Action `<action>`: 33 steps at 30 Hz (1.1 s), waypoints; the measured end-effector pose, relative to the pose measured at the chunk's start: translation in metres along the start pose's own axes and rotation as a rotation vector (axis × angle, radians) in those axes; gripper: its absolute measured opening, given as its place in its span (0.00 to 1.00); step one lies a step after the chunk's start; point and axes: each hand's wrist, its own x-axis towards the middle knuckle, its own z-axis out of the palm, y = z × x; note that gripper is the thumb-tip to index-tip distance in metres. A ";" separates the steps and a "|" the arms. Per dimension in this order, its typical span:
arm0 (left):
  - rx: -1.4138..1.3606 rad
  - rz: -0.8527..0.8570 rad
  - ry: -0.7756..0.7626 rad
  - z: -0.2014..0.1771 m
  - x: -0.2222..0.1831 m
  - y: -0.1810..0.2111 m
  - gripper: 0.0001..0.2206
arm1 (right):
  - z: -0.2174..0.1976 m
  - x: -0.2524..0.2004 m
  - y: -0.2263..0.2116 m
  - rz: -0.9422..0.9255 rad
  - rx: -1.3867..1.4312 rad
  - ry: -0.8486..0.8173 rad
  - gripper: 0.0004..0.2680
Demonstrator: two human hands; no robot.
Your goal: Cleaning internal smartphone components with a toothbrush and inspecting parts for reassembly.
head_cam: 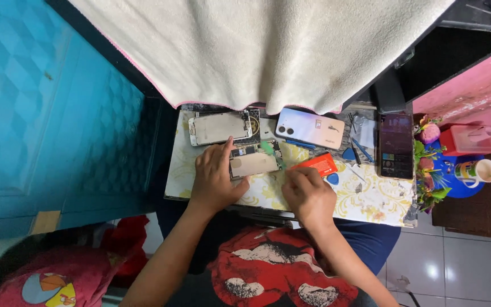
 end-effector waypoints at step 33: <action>0.120 0.224 0.056 -0.009 0.014 0.035 0.36 | -0.001 -0.002 0.001 0.013 0.139 -0.055 0.05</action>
